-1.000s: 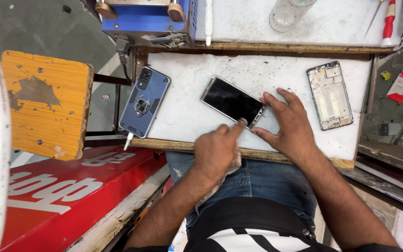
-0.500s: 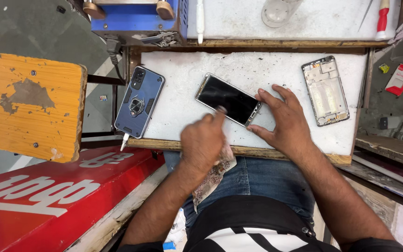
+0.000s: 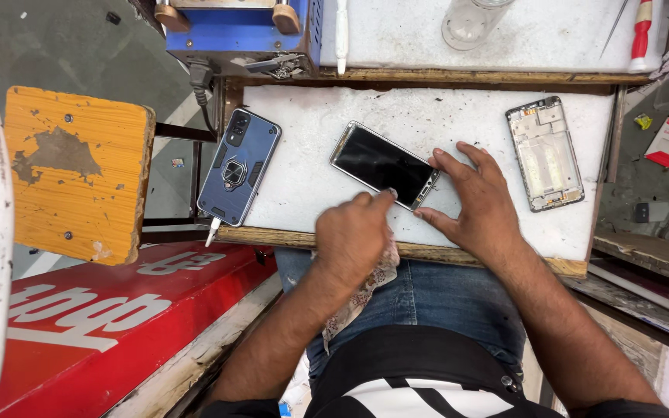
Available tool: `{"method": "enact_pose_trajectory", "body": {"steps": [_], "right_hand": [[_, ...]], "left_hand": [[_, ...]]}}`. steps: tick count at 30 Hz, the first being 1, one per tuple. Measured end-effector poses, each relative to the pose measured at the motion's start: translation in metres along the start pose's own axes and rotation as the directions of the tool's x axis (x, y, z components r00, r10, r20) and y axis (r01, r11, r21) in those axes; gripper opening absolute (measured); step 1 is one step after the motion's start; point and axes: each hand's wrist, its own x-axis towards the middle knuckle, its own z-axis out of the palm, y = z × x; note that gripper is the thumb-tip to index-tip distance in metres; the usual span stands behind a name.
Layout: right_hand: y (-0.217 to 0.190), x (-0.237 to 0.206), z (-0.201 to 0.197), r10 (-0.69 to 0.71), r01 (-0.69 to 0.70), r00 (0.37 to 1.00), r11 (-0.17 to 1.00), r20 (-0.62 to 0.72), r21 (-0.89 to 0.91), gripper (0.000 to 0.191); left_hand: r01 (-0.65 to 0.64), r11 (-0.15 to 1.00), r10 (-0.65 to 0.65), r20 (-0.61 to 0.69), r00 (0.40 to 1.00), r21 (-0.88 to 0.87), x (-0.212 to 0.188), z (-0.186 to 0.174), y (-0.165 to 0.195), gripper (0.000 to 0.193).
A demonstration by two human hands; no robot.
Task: The person wipes a smartphone screen with a cloth, then uses a screwdriver to press along the screen edges, and continues wiping the screen repeatedly. The person also sprays liquid onto the cloth and wipes the screen again.
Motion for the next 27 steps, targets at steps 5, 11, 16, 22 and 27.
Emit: {"method": "enact_pose_trajectory", "body": {"steps": [5,11,16,22,27], "right_hand": [[0.0,-0.001,-0.002,-0.021,0.021,1.0,1.0,-0.011,-0.011,0.091],[0.0,0.001,-0.001,0.008,-0.008,1.0,0.999,0.018,-0.034,0.092],[-0.001,-0.001,-0.002,0.013,-0.012,0.999,0.999,0.029,-0.038,0.091],[-0.001,0.002,-0.002,0.002,0.0,1.0,0.999,0.027,-0.054,0.092],[-0.001,0.001,-0.002,0.009,-0.008,1.0,0.998,0.022,-0.058,0.091]], "left_hand": [[0.023,0.999,-0.023,-0.017,1.0,-0.046,-0.004,0.008,0.0,0.022],[-0.003,0.997,-0.003,-0.076,0.997,-0.072,-0.002,-0.003,-0.011,0.033],[0.097,0.992,-0.097,-0.007,0.995,0.086,-0.005,-0.011,-0.001,0.038],[-0.05,0.986,0.066,-0.095,0.993,0.161,-0.003,-0.011,-0.01,0.04],[0.184,0.976,-0.174,-0.087,0.981,0.116,-0.006,-0.003,-0.029,0.04]]}}
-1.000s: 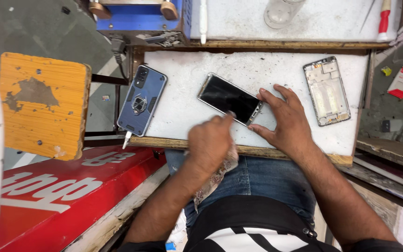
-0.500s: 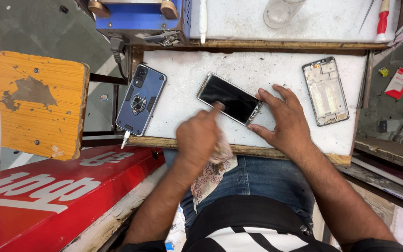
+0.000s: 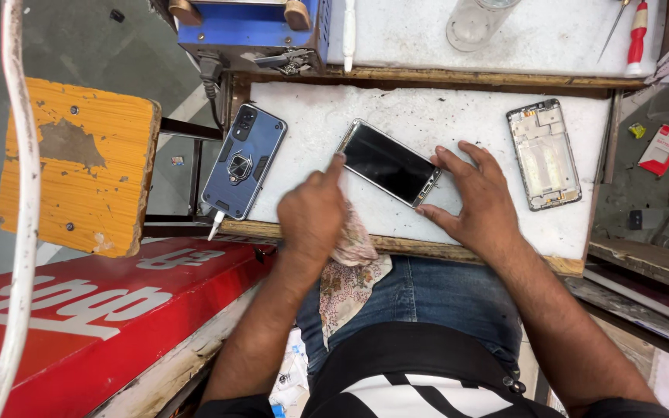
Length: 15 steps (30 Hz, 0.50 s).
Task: The person wipes a smartphone screen with a cloth, then uses a screwdriver to press along the screen edges, and continues wiping the screen repeatedly. The person also sprays liquid onto the cloth and wipes the screen again.
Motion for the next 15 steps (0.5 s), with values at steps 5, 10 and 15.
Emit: {"method": "enact_pose_trajectory", "body": {"steps": [5,10,15], "right_hand": [[-0.001,-0.001,0.001,-0.007,0.007,1.0,1.0,-0.005,0.014,0.091],[0.0,-0.002,-0.001,-0.02,0.021,0.999,0.999,-0.031,0.032,0.09],[-0.001,0.0,-0.001,0.014,-0.014,1.0,0.999,-0.003,0.041,0.092]], "left_hand": [[-0.26,0.939,0.224,-0.175,0.959,-0.226,-0.021,0.014,0.021,0.05],[-0.059,0.992,0.045,-0.13,0.99,-0.109,-0.005,0.007,0.0,0.044],[-0.146,0.983,0.141,-0.047,0.989,-0.11,-0.013,0.007,0.014,0.048]]}}
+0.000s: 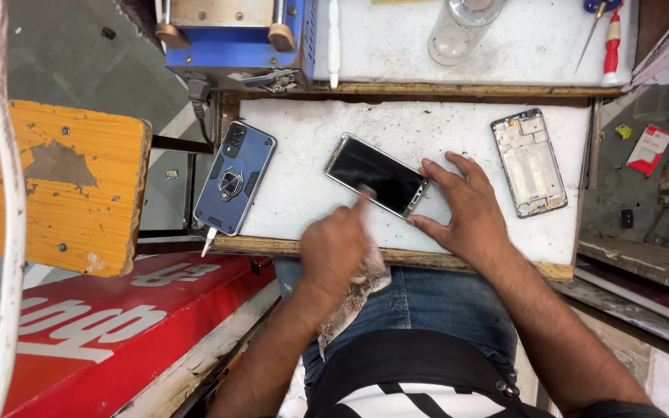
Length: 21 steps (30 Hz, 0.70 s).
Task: The person wipes a smartphone screen with a cloth, then uses a screwdriver to press along the screen edges, and continues wiping the screen repeatedly. The person also sprays liquid onto the cloth and wipes the screen again.
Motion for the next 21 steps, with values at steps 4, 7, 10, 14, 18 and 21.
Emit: {"method": "enact_pose_trajectory", "body": {"steps": [4,7,10,14,18,21], "right_hand": [[0.002,-0.001,0.0,-0.039,0.04,0.998,0.999,-0.043,0.022,0.089],[0.002,-0.005,0.0,-0.017,0.017,1.0,0.999,-0.019,0.029,0.087],[0.001,-0.004,0.0,-0.01,0.011,1.0,1.0,-0.018,0.024,0.086],[0.0,-0.001,-0.001,-0.028,0.028,0.999,0.999,-0.023,0.017,0.086],[0.002,-0.003,-0.001,-0.011,0.011,1.0,1.0,-0.025,0.007,0.085],[0.002,-0.004,0.0,-0.025,0.025,0.999,1.0,-0.03,0.013,0.085]], "left_hand": [[-0.077,0.99,0.068,-0.078,0.995,-0.116,-0.007,0.006,0.009,0.043],[0.077,0.997,-0.078,0.038,0.996,0.024,-0.001,0.002,-0.006,0.047],[0.06,0.994,-0.06,-0.004,0.998,0.093,0.001,-0.002,-0.008,0.045],[-0.062,0.998,0.062,0.0,0.998,0.006,-0.006,0.002,0.008,0.05],[-0.001,0.985,-0.009,0.055,0.998,0.173,-0.002,0.007,-0.002,0.052],[0.186,0.98,-0.19,0.063,0.98,0.074,0.003,0.003,-0.009,0.041]]}}
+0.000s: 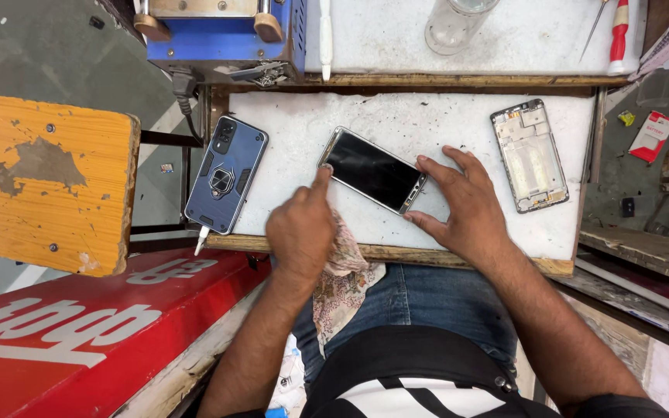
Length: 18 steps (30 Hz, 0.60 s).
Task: The person wipes a smartphone screen with a cloth, then uses a screwdriver to press along the screen edges, and continues wiping the screen repeatedly. The person also sprays liquid onto the cloth and wipes the screen again.
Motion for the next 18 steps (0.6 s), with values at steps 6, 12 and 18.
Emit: {"method": "enact_pose_trajectory", "body": {"steps": [6,12,18], "right_hand": [[0.002,0.001,0.001,-0.027,0.027,1.0,1.0,-0.01,-0.002,0.085],[0.003,-0.001,0.002,-0.01,0.01,1.0,1.0,-0.003,0.004,0.087],[0.0,0.003,0.001,-0.061,0.061,0.998,0.998,-0.012,-0.008,0.092]], "left_hand": [[-0.322,0.928,0.311,-0.083,0.947,-0.188,-0.016,-0.011,0.036,0.059],[-0.042,0.999,0.043,-0.018,0.999,0.016,0.003,0.001,0.005,0.054],[-0.296,0.955,0.29,-0.102,0.951,-0.039,0.005,0.005,0.016,0.056]]}}
